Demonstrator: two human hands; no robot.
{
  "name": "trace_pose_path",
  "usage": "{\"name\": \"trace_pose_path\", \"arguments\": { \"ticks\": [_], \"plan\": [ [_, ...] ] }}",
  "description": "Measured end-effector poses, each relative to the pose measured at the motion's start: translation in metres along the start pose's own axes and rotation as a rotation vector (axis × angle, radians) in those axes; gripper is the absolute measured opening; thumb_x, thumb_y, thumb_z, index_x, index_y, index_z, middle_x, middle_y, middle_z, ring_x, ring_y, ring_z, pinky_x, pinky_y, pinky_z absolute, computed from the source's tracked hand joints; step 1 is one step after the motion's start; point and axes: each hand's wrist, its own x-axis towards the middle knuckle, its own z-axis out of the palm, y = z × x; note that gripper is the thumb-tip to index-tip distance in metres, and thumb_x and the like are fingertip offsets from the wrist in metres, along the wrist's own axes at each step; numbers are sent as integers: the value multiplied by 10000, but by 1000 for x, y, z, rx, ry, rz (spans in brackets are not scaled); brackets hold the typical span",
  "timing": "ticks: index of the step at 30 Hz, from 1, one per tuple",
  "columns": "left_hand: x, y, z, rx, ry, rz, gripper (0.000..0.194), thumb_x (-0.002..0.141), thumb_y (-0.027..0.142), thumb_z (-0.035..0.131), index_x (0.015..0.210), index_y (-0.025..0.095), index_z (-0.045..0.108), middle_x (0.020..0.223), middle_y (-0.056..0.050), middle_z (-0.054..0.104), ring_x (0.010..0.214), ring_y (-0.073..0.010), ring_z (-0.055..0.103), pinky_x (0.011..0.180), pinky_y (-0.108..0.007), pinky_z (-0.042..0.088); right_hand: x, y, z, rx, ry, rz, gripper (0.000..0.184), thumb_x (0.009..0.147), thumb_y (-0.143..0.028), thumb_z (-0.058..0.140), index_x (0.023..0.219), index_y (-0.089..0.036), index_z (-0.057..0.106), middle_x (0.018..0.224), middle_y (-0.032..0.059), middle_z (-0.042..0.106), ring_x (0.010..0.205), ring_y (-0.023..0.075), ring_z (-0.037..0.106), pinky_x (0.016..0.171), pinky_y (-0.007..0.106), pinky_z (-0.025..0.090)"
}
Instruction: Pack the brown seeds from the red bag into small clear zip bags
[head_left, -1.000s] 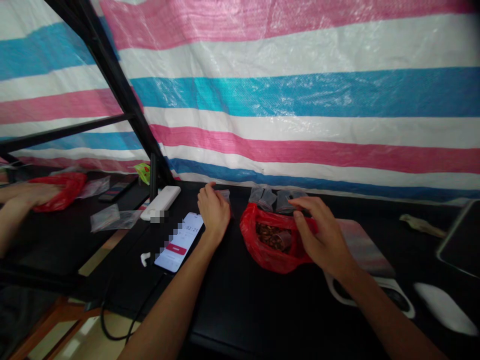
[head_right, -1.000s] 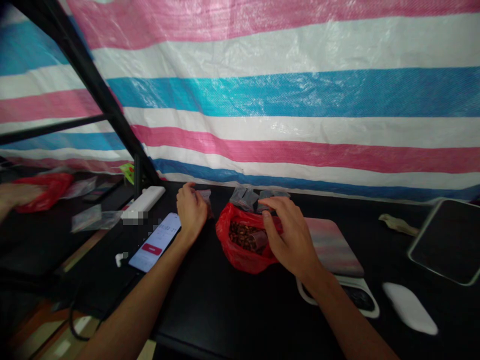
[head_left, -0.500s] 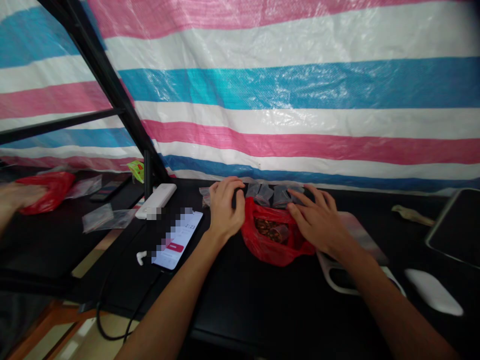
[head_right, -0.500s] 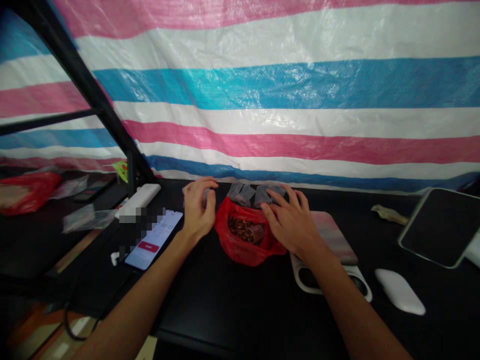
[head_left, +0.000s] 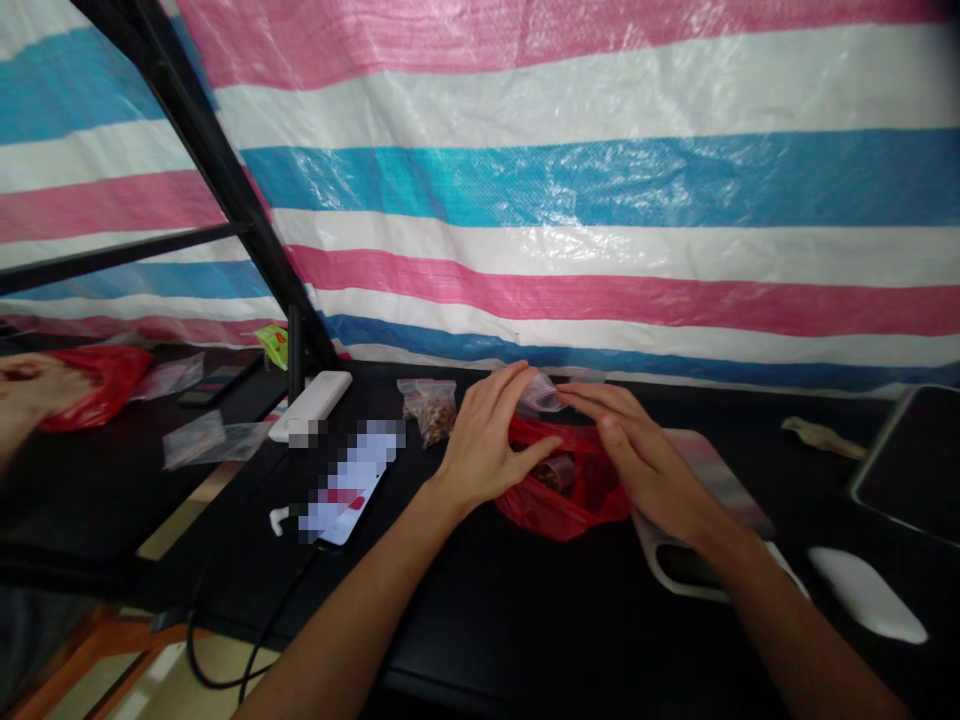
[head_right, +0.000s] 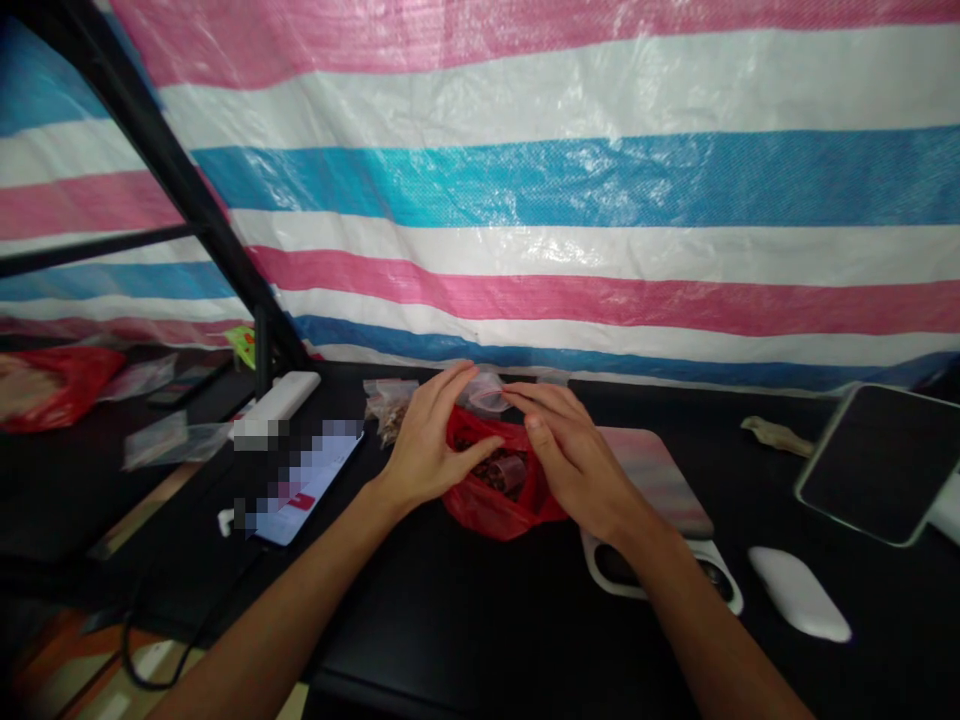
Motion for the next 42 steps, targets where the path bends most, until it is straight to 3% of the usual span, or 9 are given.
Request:
{"name": "trace_pose_path", "arguments": {
  "ticks": [4, 7, 10, 16, 23, 27, 33, 37, 42],
  "plan": [
    [-1, -1, 3, 32, 63, -30, 916, 881, 479, 758, 1595, 222, 245, 1533, -168, 533, 1413, -318, 508, 1175, -504, 385, -3, -21, 9, 315, -96, 61, 460, 1097, -478, 339, 1384, -327, 665, 1453, 37, 601, 1350, 231, 554, 1199, 432, 394],
    [-4, -1, 4, 16, 124, -64, 901, 891, 392, 751, 1597, 229, 216, 1422, -145, 625, 1300, -302, 589, 1127, -499, 410, -6, -27, 15, 388, -90, 108, 454, 1095, -485, 348, 1397, -345, 657, 1430, 24, 597, 1334, 218, 564, 1190, 397, 404],
    [-4, 0, 1, 7, 52, -47, 758, 934, 318, 685, 1571, 230, 284, 1352, -118, 669, 1242, -284, 619, 1113, -490, 404, -6, -27, 17, 366, -61, 85, 418, 1094, -454, 374, 1340, -340, 692, 1396, 22, 610, 1312, 214, 575, 1158, 374, 430],
    [-3, -1, -3, -3, -19, -122, 553, 1040, 335, 525, 1544, 198, 344, 1281, -108, 705, 1155, -245, 668, 1030, -409, 482, -2, -13, 12, 41, 29, 34, 264, 1042, -246, 471, 1167, -255, 703, 1213, 65, 662, 1143, 214, 627, 1027, 382, 481],
    [1, -2, -7, 104, -197, -259, 558, 927, 254, 590, 1462, 192, 446, 1309, -121, 673, 1163, -289, 651, 1030, -443, 520, -6, 3, 10, -272, -381, -27, 328, 865, -77, 606, 1101, -274, 721, 1101, 21, 738, 1096, 232, 621, 1024, 422, 437],
    [-1, -3, -5, 194, -410, -222, 569, 813, 203, 644, 1374, 182, 550, 1295, -136, 631, 1179, -324, 603, 1048, -486, 509, -8, 8, 8, -397, -365, -26, 299, 884, -105, 605, 1115, -253, 724, 1123, 53, 723, 1136, 264, 600, 1035, 456, 407],
    [0, -7, -9, 196, -494, -254, 514, 776, 159, 634, 1288, 201, 607, 1181, -103, 695, 1127, -315, 580, 995, -452, 526, -10, 19, 5, -578, -299, 38, 387, 888, -68, 535, 1200, -209, 716, 1137, 105, 669, 986, 246, 655, 910, 413, 462],
    [3, -6, -12, 175, -457, -286, 521, 731, 89, 620, 1235, 218, 632, 1086, -72, 737, 1060, -316, 591, 940, -447, 533, -8, 15, 0, -681, -236, 4, 431, 920, -73, 498, 1278, -209, 696, 1224, 107, 660, 874, 216, 670, 803, 373, 477],
    [5, -4, -11, -99, -194, -291, 510, 751, 22, 535, 1206, 239, 614, 1178, -53, 701, 1068, -234, 659, 985, -379, 529, -7, 0, -11, -718, -59, -96, 470, 889, -58, 524, 1300, -209, 697, 1262, 115, 672, 1059, 286, 638, 909, 425, 459]
  ]
}}
